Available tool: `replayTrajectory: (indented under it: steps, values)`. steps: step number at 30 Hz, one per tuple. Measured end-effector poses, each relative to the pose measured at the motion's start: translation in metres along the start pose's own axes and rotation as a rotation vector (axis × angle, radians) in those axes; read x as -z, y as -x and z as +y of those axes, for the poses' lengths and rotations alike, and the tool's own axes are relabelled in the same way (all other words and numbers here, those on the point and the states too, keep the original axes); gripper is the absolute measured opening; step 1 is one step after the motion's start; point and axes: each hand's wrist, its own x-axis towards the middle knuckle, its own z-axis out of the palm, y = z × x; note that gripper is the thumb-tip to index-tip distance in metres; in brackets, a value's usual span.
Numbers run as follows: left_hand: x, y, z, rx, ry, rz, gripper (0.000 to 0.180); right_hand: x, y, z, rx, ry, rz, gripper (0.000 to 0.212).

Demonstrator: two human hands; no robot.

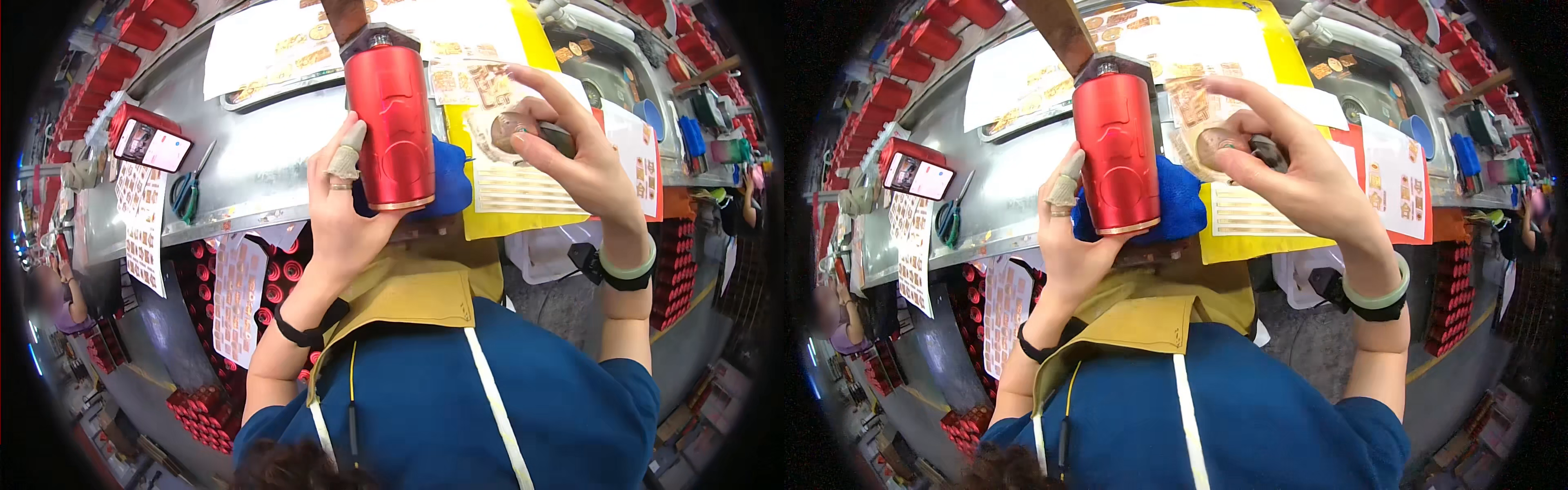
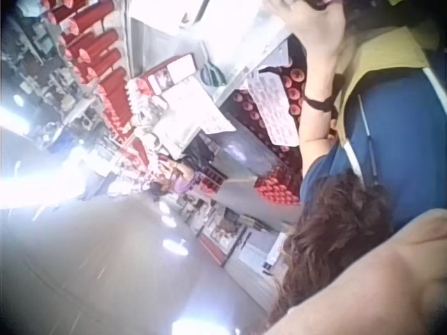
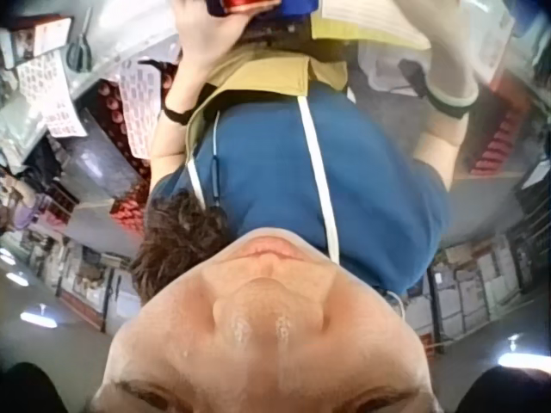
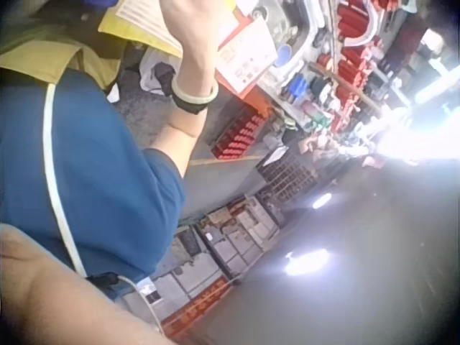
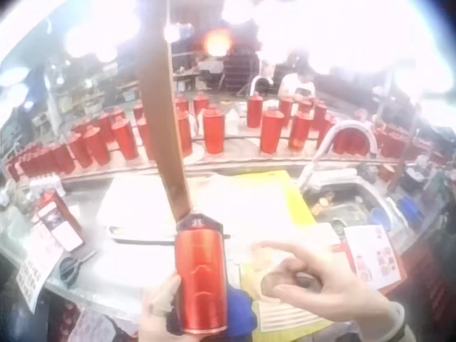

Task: Applying gold decals to red metal containers and using a hand scraper to smooth them.

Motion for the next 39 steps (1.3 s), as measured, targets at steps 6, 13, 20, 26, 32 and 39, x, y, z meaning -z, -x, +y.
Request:
replayTrajectory:
  steps: [6,13,20,26,32,39]
  values:
    - [-0.001,0.002,-0.009,-0.009,0.02,0.013,0.098,-0.005,-0.014,-0.01,0.014,0.038,-0.119,0.053]
    - [0.026,-0.023,-0.007,0.042,0.418,-0.135,0.121,-0.028,-0.029,-0.033,0.076,0.163,-0.342,0.069]
    - [0.048,-0.023,0.001,0.443,1.038,-0.321,0.038,-0.045,-0.029,-0.035,0.109,0.143,-0.415,0.054]
    - [0.058,-0.018,-0.006,0.544,0.939,-0.29,0.041,-0.037,-0.021,0.002,-0.026,0.138,-0.386,0.025]
    - [0.045,-0.03,-0.014,0.535,0.746,-0.182,0.03,-0.043,-0.025,0.013,-0.16,0.165,-0.172,0.019]
    - [0.026,-0.02,-0.025,0.657,0.833,-0.145,0.032,-0.057,-0.022,0.034,-0.177,0.181,-0.135,0.018]
